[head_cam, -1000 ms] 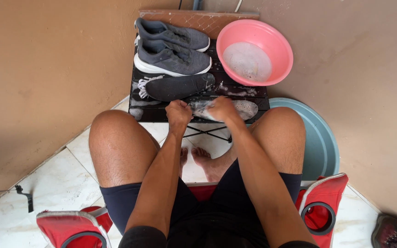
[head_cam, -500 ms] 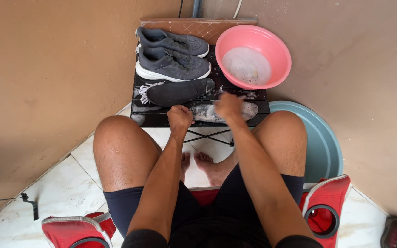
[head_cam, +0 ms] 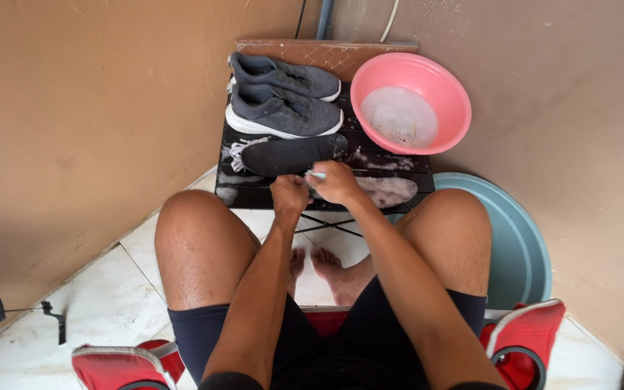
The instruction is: The person removes the laces from a pair of grey sneakers and places them on a small black table. They then use a brush and soapy water from a pink basin to scrub the shoes, focusing on the soles and sides.
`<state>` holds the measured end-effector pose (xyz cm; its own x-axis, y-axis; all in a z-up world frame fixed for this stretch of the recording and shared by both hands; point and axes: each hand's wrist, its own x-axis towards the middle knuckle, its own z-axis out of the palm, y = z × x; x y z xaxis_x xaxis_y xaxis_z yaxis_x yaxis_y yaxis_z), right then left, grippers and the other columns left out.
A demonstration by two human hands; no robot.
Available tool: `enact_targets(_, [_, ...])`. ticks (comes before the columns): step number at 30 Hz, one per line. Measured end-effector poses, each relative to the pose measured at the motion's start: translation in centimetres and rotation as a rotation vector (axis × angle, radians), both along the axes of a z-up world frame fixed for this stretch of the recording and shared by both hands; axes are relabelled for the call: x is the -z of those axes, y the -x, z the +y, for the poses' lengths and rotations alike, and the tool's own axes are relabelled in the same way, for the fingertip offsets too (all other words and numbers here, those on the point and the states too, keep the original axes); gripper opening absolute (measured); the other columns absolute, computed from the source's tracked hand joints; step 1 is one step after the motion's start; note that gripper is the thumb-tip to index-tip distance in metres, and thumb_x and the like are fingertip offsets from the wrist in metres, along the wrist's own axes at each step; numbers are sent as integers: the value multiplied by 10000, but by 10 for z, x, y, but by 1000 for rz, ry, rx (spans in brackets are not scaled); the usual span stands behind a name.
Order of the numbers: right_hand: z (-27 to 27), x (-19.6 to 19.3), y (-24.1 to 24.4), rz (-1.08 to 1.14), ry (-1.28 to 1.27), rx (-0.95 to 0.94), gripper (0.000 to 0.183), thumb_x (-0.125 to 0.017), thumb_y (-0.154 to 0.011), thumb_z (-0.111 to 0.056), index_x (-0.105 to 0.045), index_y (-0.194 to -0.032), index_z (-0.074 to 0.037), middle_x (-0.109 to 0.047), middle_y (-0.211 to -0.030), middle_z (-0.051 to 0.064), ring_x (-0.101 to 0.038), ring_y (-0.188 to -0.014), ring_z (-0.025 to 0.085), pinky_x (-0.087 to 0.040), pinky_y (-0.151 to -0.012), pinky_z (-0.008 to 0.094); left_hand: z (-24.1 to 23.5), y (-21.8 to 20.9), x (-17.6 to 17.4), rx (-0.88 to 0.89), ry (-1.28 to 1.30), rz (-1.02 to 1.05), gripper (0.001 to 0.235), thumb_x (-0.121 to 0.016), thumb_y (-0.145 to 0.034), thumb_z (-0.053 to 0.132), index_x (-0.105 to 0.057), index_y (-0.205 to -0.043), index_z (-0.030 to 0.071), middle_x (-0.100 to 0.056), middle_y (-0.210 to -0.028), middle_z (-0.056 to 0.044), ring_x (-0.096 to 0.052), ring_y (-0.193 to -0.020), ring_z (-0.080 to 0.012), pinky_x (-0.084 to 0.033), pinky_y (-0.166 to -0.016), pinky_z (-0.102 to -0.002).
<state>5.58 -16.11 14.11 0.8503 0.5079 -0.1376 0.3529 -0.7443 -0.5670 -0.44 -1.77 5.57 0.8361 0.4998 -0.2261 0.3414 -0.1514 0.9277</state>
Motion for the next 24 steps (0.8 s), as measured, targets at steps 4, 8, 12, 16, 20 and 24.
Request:
enact_targets(4, [-47, 30, -49, -189, 472, 94, 382, -761, -1047, -550, -952, -1206, -260, -927, -1243, 95, -855, -1290, 427, -598, -1074, 660, 1, -3, 5, 20, 45, -12, 194, -729, -1122, 4, -916, -1112, -45, -865, -1001, -386, -887, -753, -403, -729, -549, -399])
enact_targets(8, [-4, 22, -18, -21, 180, 60, 383, -727, -1102, -508, -929, -1232, -210, -914, -1272, 213, -825, -1314, 534, -604, -1090, 700, -2, 13, -30, 30, 4, -8, 158, -768, -1117, 12, -905, -1112, -68, -867, -965, -356, -889, -727, -396, -754, -538, -407])
enact_targets(12, [-10, 22, -24, -22, 183, 99, 386, -736, -1075, -533, -923, -1154, -204, -917, -1153, 182, -865, -1231, 486, -657, -1069, 653, 2, 5, -9, 37, -1, -47, 132, -803, -1106, 0, -902, -1161, -67, -846, -1012, -413, -874, -847, -543, -745, -534, -524])
enact_targets(16, [-21, 18, -36, -180, 289, 125, 408, -748, -1068, -500, -952, -1112, -150, -903, -1037, 172, -864, -1110, 513, -641, -1006, 643, 0, 6, -4, 19, -7, -45, 138, -790, -1105, 7, -885, -1135, -89, -843, -998, -419, -872, -853, -547, -737, -553, -504])
enact_targets(20, [13, -19, 8, 36, 6, 19, 430, -734, -1107, -472, -916, -1166, -87, -893, -1162, 309, -841, -1208, 560, -657, -1048, 652, 7, 9, -5, -47, -155, -13, 67, -845, -1055, 49, -887, -1083, 5, -876, -1002, -262, -901, -882, -423, -744, -635, -510])
enact_targets(24, [-7, -60, 27, 155, 155, 60, 433, -747, -1156, -464, -931, -1212, -77, -899, -1204, 291, -875, -1210, 484, -678, -1054, 605, 33, 0, 53, -189, -254, -92, 27, -763, -1057, 21, -773, -1044, 44, -758, -1013, -254, -836, -1023, -543, -748, -826, -630])
